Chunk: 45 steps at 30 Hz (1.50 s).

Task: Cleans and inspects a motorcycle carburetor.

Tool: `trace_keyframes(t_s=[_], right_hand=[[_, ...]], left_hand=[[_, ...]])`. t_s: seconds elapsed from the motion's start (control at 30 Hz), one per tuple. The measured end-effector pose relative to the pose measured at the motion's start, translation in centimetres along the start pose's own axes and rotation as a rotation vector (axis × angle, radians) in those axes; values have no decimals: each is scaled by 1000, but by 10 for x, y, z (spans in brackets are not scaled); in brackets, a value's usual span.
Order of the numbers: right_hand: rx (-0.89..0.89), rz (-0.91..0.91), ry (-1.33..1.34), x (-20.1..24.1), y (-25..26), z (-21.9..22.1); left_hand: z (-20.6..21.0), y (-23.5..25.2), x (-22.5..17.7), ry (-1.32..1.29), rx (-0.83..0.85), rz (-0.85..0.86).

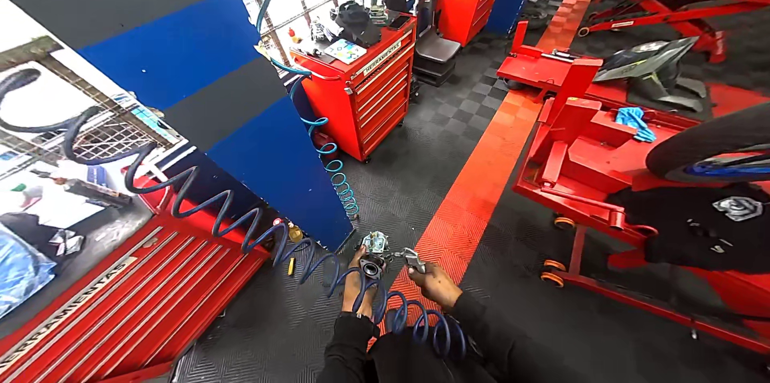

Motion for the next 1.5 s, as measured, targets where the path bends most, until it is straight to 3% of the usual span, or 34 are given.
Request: trace_keyframes(t_s=[0.1,0.23,0.33,0.6,0.73,0.87,1.17,1.4,1.5], right_hand=[[-9,-6,-11,4,0,-1],[-60,18,149,4,6,-2],[50,34,242,7,-3,9],[0,-21,296,25,8,3],[-13,-15,43,32,19,-5],[34,-20,199,46,15,-6],[39,-156,-278,86,11,-17],[36,-124,-362,92,17,-22],[35,-72,-320,86,17,-29]], left_hand=[[15,-19,-9,-19,41,4],[12,-12,-12,-33,29,2],[12,-16,-14,-33,28,-7],[6,-12,-18,-40,77,-23],[3,-3,-10,-64,122,-54],[12,-14,-15,23,148,-69],[16,-17,-19,37,83,-81],[18,-23,-18,62,54,-47],[20,-29,-14,77,133,-79]])
Point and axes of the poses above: each hand's wrist, its own y-axis towards the middle knuckle, its own z-axis out of the palm, x = y × z, the point moved 9 cm from there along y, towards the middle knuckle, and after that the axes turned 7 degrees about -z, right-handed, at the moved point
